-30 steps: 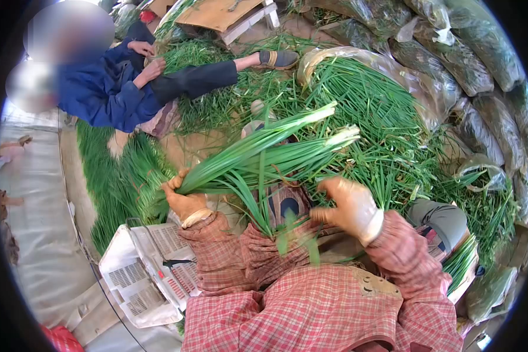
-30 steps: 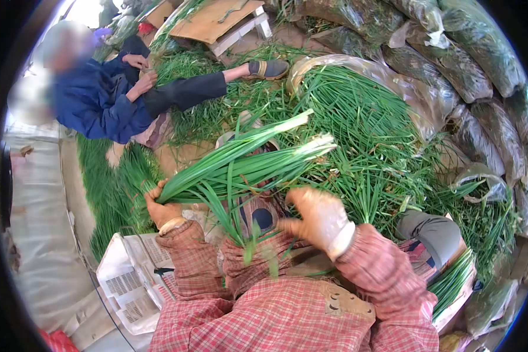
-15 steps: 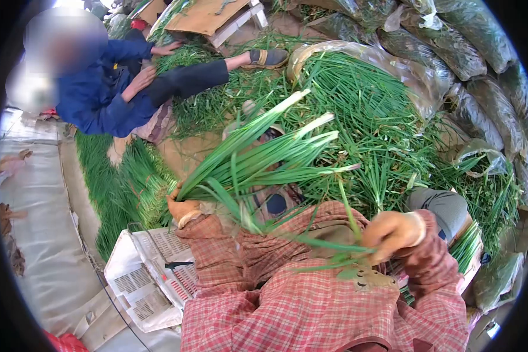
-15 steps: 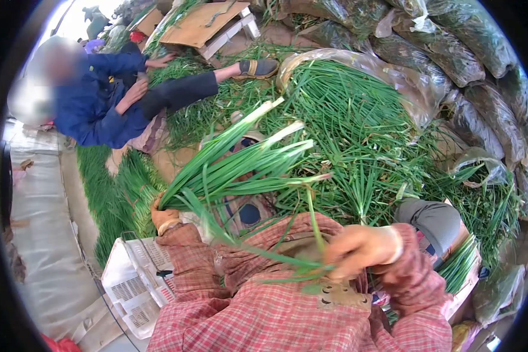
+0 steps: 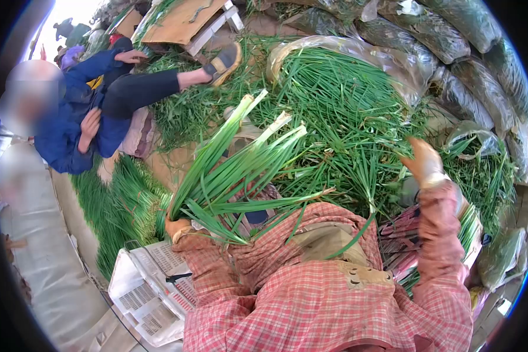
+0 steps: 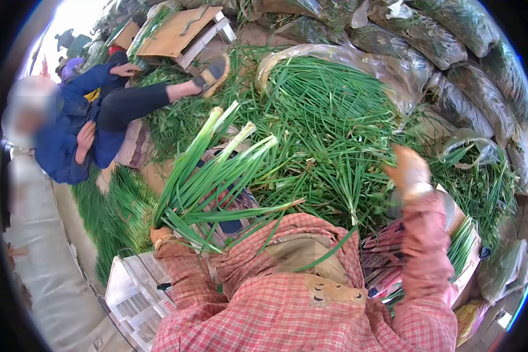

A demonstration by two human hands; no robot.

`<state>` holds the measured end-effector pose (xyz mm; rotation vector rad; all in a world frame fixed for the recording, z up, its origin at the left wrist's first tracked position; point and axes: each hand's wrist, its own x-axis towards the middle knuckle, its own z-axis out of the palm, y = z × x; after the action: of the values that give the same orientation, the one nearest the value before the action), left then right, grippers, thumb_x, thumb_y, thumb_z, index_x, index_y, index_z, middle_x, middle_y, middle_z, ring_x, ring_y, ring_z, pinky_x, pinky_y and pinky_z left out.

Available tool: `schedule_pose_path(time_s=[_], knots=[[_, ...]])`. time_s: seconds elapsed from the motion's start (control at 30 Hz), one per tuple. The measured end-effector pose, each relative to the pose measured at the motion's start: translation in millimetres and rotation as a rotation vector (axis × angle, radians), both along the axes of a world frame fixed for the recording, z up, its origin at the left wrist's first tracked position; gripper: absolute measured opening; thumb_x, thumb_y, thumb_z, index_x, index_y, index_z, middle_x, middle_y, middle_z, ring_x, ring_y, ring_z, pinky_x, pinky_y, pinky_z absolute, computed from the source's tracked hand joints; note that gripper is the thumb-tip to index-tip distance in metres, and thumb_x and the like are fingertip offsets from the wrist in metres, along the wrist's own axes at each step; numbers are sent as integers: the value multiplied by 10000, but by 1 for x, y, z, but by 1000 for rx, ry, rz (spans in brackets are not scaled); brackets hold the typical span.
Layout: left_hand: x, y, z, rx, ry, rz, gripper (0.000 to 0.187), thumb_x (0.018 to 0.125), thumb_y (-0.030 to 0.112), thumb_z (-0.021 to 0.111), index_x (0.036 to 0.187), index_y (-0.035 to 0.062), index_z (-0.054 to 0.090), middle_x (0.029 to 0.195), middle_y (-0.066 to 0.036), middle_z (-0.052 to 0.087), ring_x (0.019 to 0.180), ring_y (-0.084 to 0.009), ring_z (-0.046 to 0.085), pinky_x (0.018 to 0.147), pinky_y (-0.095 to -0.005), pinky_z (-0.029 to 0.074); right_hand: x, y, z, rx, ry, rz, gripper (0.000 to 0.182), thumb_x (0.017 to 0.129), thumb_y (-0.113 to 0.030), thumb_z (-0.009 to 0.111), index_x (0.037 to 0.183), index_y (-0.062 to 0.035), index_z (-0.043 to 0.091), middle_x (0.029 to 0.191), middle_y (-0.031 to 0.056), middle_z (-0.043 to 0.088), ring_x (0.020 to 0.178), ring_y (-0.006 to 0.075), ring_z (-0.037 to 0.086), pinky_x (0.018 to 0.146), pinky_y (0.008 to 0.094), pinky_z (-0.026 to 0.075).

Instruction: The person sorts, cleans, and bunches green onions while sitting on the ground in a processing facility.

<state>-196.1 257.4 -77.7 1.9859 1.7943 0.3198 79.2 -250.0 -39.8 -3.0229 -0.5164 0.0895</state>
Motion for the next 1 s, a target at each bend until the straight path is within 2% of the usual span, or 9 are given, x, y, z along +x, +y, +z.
schedule_pose_path(time_s=[0.07,0.23,0.33,0.5,0.6,0.63,0.7,0.77,1.0], knots=[[-3,4,-6,-13,45,-30,406,704,229,598,1073,62,569,972,-188,615,870,-320,602,765,-365,468,-7,85,20,627,482,-107,529,719,-346,654,1138,-51,523,1027,172,581,940,255,574,805,331,457],[7,-2,4,-21,-64,8,418,691,194,583,1084,53,563,965,-187,617,872,-318,601,772,-352,465,-18,209,-37,1158,998,-5,400,782,-338,624,983,7,594,828,64,623,649,138,555,590,261,459],[-16,35,-49,-161,-509,35,429,668,68,707,1065,12,552,957,-125,628,882,-200,598,768,-292,470,-27,197,-22,1465,1316,-200,235,797,-274,603,799,-39,585,662,16,556,534,88,482,478,236,394],[18,-1,6,-14,-122,76,337,718,113,660,1039,50,581,950,-114,629,875,-211,602,760,-304,466,12,74,-22,1864,1203,-38,157,724,-178,619,779,-49,549,702,57,576,597,159,534,602,289,445],[13,9,-9,54,2,8,275,744,165,632,1011,105,607,899,-136,634,858,-257,605,765,-337,458,25,84,-3,758,54,229,259,691,-231,656,799,-23,545,910,128,613,834,249,579,794,352,438],[19,7,-6,64,29,14,270,748,175,630,1008,105,609,897,-136,634,856,-257,605,760,-337,459,26,97,3,770,180,276,376,664,-279,682,899,-5,577,1074,159,576,1039,285,515,898,369,389],[26,4,-3,81,87,37,263,756,193,625,1002,104,612,895,-135,635,852,-257,605,752,-337,462,26,139,0,840,502,344,524,669,-305,697,1096,-32,566,1052,150,584,991,259,529,868,336,404],[24,9,-5,51,6,0,302,737,246,663,982,79,612,887,-134,636,826,-241,606,725,-329,466,20,175,3,921,1022,228,453,682,-302,696,1017,-11,604,912,116,616,847,175,555,781,291,426],[22,9,2,57,-134,-10,302,684,138,683,939,19,574,850,-119,633,766,-186,598,712,-286,456,-23,186,-17,1515,1339,-108,273,716,-114,660,965,-24,595,869,17,607,821,122,534,763,269,390]])
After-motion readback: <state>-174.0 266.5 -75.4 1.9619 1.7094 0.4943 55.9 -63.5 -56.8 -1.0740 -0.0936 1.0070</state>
